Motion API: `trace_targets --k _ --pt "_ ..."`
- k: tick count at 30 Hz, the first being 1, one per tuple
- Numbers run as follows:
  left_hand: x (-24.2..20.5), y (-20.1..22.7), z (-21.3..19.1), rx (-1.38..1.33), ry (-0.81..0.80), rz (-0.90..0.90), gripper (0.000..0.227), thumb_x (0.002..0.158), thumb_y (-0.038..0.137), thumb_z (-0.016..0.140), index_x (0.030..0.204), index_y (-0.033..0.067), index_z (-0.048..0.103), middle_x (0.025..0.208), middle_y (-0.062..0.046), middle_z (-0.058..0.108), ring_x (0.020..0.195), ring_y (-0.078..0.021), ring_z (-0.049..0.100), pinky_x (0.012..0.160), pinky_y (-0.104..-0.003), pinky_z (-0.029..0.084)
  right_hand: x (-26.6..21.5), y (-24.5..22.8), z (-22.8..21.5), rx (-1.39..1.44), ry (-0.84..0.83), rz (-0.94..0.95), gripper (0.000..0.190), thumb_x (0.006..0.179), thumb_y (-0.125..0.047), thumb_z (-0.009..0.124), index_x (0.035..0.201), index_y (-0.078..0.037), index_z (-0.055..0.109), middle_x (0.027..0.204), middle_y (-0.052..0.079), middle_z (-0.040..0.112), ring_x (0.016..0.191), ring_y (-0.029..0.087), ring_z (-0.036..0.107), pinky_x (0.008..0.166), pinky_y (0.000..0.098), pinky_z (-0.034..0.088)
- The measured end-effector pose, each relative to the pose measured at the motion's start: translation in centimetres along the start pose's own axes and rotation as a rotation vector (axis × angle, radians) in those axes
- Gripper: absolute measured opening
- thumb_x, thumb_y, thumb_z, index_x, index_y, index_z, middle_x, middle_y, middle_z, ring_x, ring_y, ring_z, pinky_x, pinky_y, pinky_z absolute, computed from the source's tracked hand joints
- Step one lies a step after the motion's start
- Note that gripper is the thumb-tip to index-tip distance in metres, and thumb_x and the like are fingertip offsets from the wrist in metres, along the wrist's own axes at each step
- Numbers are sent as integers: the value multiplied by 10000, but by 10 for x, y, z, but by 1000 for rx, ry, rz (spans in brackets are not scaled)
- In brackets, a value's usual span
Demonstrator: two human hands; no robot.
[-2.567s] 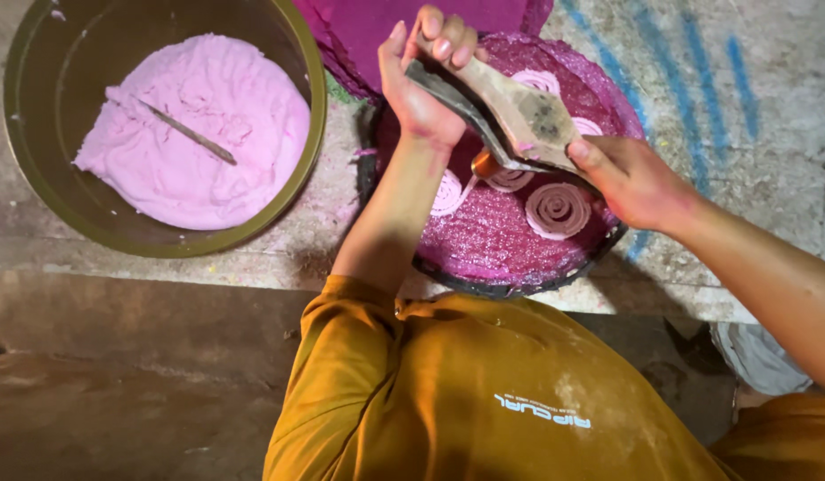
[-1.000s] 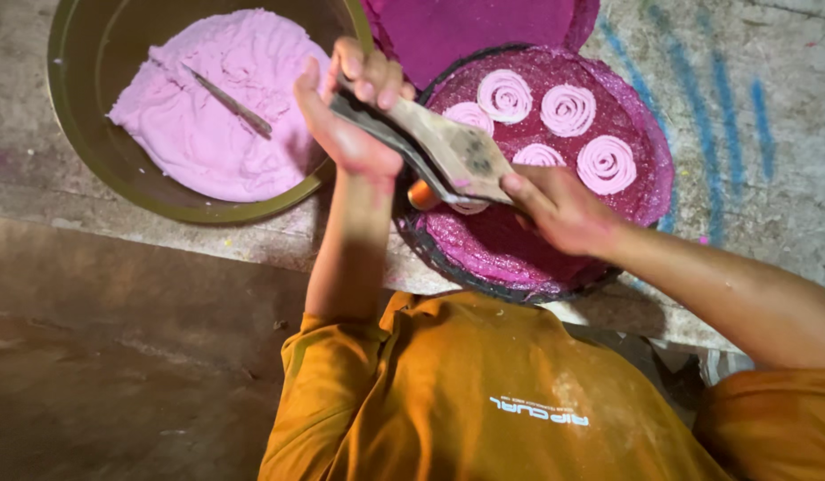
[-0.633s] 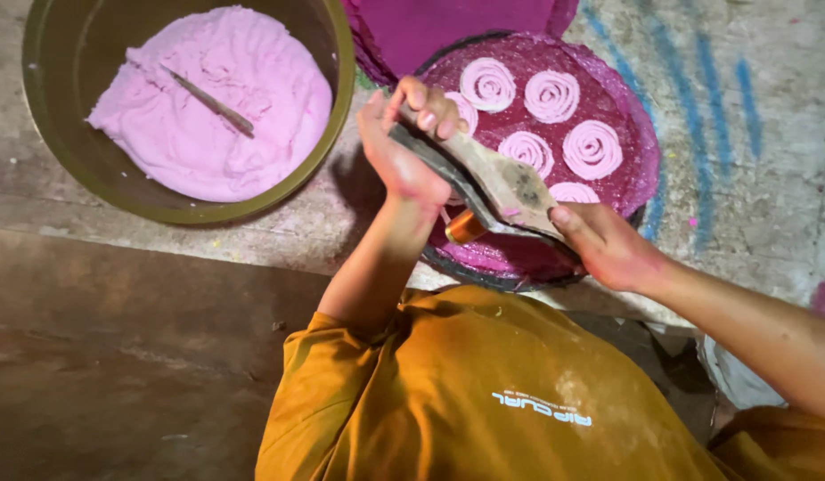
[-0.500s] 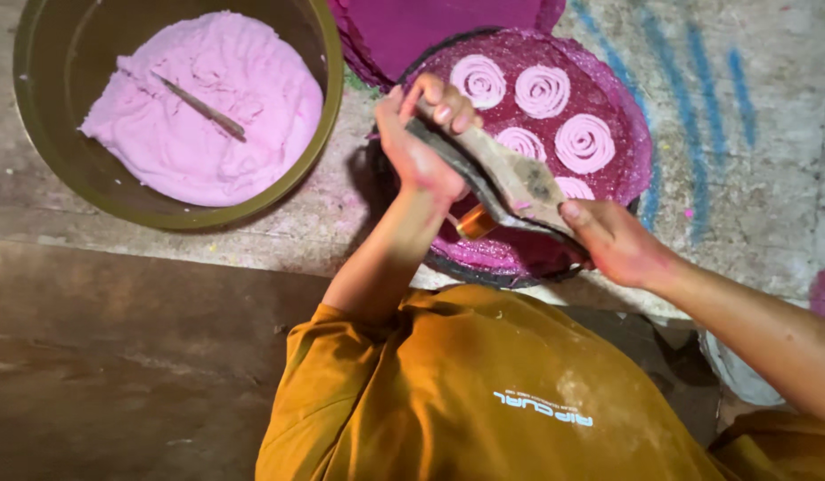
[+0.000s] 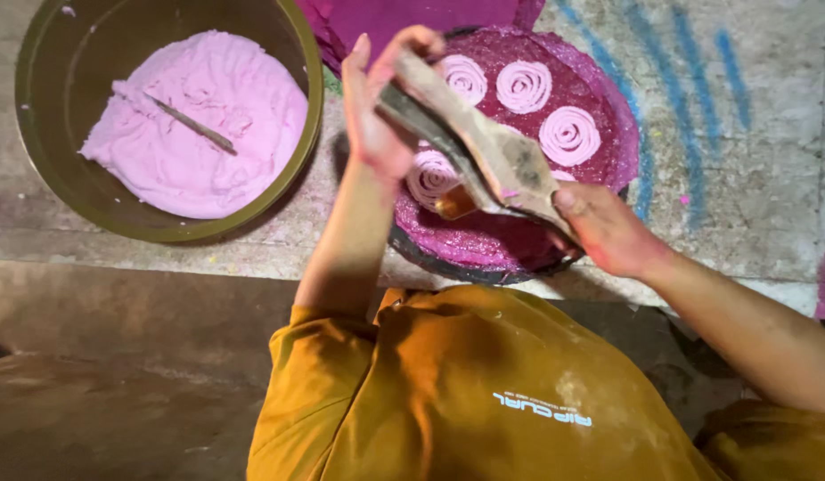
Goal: The person scoops pink dough from a bowl and uses a wooden mold to press and shape it into rose-like spirals on a glittery purple tray. They repeat this process to create multiple decorative shapes.
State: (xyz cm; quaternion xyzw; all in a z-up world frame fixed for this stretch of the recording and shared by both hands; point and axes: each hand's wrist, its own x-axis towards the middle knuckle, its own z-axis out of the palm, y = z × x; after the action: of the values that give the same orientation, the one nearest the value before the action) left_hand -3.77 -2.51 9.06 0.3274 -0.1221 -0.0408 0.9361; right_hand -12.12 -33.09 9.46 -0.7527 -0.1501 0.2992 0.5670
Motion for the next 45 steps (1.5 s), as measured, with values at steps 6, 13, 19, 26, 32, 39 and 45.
trace_targets --k 6,13,19,26,32,39,45 --pt "-58 2 -58 411 433 -146 367 1001 216 422 1278 107 637 1201 -38 711 1073 -159 675 901 -301 559 10 -6 19 368 -98 -20 525 1073 -513 465 1065 -23 654 764 19 579 655 97 514 555 261 403" --pt "-141 -13 -48 830 160 -228 349 1014 -38 541 1360 -28 591 1043 -81 551 953 -86 555 876 -251 472 23 -3 22 378 -85 -23 569 1040 -564 456 1096 -33 650 734 29 590 611 94 517 521 258 409" --pt "-139 -4 -13 870 292 -182 448 922 -54 693 1355 -15 586 1050 -55 742 810 -29 599 664 -160 437 40 -4 25 274 -40 -38 660 1034 -620 397 1110 -16 653 705 40 595 572 100 529 495 262 428" --pt "-139 22 -10 898 452 -99 365 943 -21 707 1303 -7 651 1036 -76 795 807 -25 670 642 -143 474 42 0 18 342 -3 -91 687 1031 -639 394 1148 -1 621 719 59 588 583 119 531 516 266 437" --pt "-146 26 -2 857 435 -164 357 926 -17 719 1279 0 665 1030 -86 798 850 -49 701 703 -164 509 31 16 2 446 35 -153 712 1083 -640 366 1030 18 633 718 69 590 608 140 553 562 279 448" --pt "-134 -21 3 821 211 -370 342 932 59 733 1265 15 667 1024 -66 777 927 -67 695 844 -230 562 10 34 -3 473 180 -82 717 1073 -634 357 1149 27 624 790 101 604 640 162 553 551 296 450" --pt "-93 -70 -17 853 104 -445 286 975 77 703 1248 9 655 986 -66 754 863 -77 704 792 -236 577 -3 50 -1 499 212 -73 737 1066 -666 370 1234 12 605 821 88 601 668 155 549 574 292 454"
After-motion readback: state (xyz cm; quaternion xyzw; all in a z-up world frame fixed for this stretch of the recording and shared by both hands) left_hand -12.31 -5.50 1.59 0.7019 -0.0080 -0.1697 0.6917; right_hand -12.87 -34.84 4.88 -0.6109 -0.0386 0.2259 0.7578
